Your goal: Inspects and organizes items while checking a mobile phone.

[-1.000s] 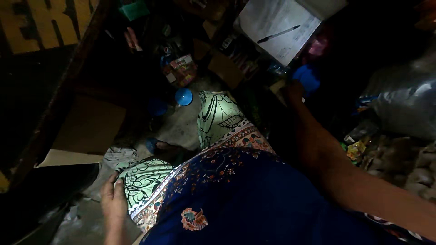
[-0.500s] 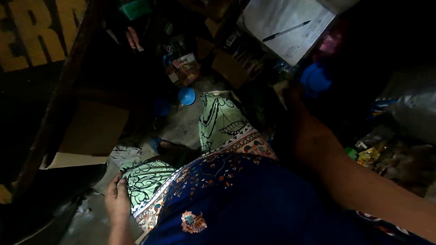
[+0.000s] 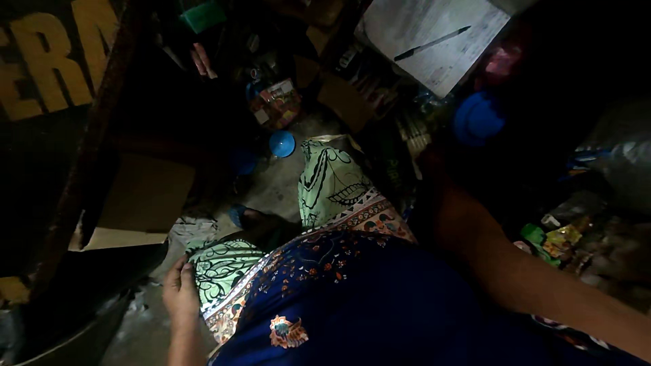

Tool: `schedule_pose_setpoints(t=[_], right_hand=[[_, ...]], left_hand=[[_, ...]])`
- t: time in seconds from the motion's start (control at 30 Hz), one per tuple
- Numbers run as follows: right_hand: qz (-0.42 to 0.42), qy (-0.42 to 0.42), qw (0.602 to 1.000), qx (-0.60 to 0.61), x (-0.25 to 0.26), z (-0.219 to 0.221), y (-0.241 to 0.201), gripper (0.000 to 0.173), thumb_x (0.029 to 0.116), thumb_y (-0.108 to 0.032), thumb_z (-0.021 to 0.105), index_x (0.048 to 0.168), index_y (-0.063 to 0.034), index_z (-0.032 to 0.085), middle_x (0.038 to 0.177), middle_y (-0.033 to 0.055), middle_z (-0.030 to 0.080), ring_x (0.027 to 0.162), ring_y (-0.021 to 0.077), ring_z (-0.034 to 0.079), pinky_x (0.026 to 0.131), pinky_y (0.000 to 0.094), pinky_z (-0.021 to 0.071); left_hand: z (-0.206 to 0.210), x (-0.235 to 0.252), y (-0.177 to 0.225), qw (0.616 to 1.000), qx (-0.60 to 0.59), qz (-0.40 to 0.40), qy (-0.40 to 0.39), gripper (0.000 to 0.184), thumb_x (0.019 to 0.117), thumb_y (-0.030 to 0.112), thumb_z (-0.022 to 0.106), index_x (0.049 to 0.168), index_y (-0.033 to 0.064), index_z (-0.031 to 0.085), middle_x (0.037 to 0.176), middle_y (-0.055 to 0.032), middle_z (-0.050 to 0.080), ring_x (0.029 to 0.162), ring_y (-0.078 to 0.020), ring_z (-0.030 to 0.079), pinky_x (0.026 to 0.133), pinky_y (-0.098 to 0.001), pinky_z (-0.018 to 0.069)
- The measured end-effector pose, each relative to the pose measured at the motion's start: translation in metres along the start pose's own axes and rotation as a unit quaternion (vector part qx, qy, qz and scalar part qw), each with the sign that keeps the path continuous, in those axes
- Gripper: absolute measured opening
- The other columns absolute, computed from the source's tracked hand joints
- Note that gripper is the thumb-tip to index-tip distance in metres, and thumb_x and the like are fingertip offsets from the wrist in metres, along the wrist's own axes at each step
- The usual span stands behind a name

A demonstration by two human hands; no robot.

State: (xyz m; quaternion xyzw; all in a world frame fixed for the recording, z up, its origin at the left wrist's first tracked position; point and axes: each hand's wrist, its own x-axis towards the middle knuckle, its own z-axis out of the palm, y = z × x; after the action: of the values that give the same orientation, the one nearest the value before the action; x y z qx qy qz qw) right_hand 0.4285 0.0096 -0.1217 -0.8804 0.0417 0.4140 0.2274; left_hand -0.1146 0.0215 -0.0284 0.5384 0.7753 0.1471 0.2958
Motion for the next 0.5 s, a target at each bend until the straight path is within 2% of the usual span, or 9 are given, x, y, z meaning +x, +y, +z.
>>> schedule_pose_setpoints(t=[0.1,0.23,0.3,0.4,0.43,0.47,0.5], right_hand=[[-0.016,-0.033,0.993,-0.116,0.011,0.0,-0.009,0.052,0.1072,-0.005,0.047,0.154,0.0092,0.03,0.157,0.028,0.038,0.145,0.0338,0.042,0.119,0.0398,0.032],[0.012,0.005,0.998,-0.063,0.016,0.009,-0.02,0.051,0.1087,-0.009,0.044,0.155,0.0077,0.03,0.159,0.0257,0.037,0.146,0.0314,0.04,0.12,0.0385,0.0303],[0.021,-0.009,0.997,-0.07,0.018,0.008,-0.025,0.05,0.1097,-0.01,0.042,0.155,0.0081,0.029,0.16,0.0259,0.035,0.148,0.0317,0.038,0.121,0.0394,0.0288],[0.016,-0.034,0.999,-0.035,0.046,0.006,-0.009,0.052,0.1092,-0.01,0.044,0.156,0.0056,0.028,0.158,0.0253,0.038,0.143,0.0319,0.044,0.117,0.0411,0.0355],[-0.008,-0.031,0.999,-0.001,0.067,0.013,0.011,0.053,0.1094,-0.011,0.044,0.157,0.0047,0.027,0.156,0.0265,0.039,0.14,0.0337,0.046,0.114,0.0432,0.0387],[-0.058,0.012,0.997,0.05,0.093,0.029,0.036,0.051,0.1084,-0.013,0.046,0.154,0.0047,0.033,0.149,0.0291,0.046,0.132,0.0368,0.053,0.108,0.0465,0.0455],[-0.081,0.012,0.993,0.089,0.111,0.037,0.051,0.051,0.1081,-0.014,0.047,0.154,0.0029,0.034,0.147,0.0288,0.047,0.129,0.037,0.055,0.105,0.0476,0.0478]], left_hand=[[0.001,0.0,0.004,1.0,0.001,-0.009,-0.002,0.043,0.1066,0.014,0.04,0.136,-0.0157,0.05,0.142,-0.0324,0.051,0.131,-0.0269,0.052,0.111,-0.0353,0.0386],[0.002,0.001,0.003,1.0,0.005,-0.012,0.001,0.043,0.1063,0.014,0.041,0.136,-0.0159,0.051,0.14,-0.0324,0.052,0.13,-0.0269,0.052,0.11,-0.035,0.0392],[0.002,0.004,0.003,1.0,0.008,-0.017,-0.003,0.043,0.1065,0.014,0.04,0.136,-0.0149,0.051,0.142,-0.0319,0.051,0.132,-0.0274,0.052,0.112,-0.0359,0.0384],[0.002,0.004,0.003,1.0,0.01,-0.016,-0.004,0.043,0.1065,0.014,0.041,0.136,-0.0149,0.051,0.14,-0.0309,0.053,0.129,-0.025,0.054,0.11,-0.034,0.0399],[0.002,0.004,0.002,1.0,0.008,-0.018,-0.005,0.043,0.1067,0.015,0.041,0.137,-0.0146,0.051,0.14,-0.0309,0.053,0.129,-0.025,0.054,0.11,-0.0341,0.0397],[0.002,0.005,0.002,1.0,0.004,-0.02,-0.005,0.043,0.1073,0.015,0.04,0.137,-0.0143,0.05,0.141,-0.031,0.052,0.13,-0.0249,0.053,0.111,-0.0342,0.0392],[0.002,0.005,0.002,1.0,0.003,-0.021,-0.002,0.043,0.1075,0.016,0.041,0.137,-0.0139,0.051,0.141,-0.0305,0.053,0.13,-0.0239,0.053,0.11,-0.0336,0.0395]])
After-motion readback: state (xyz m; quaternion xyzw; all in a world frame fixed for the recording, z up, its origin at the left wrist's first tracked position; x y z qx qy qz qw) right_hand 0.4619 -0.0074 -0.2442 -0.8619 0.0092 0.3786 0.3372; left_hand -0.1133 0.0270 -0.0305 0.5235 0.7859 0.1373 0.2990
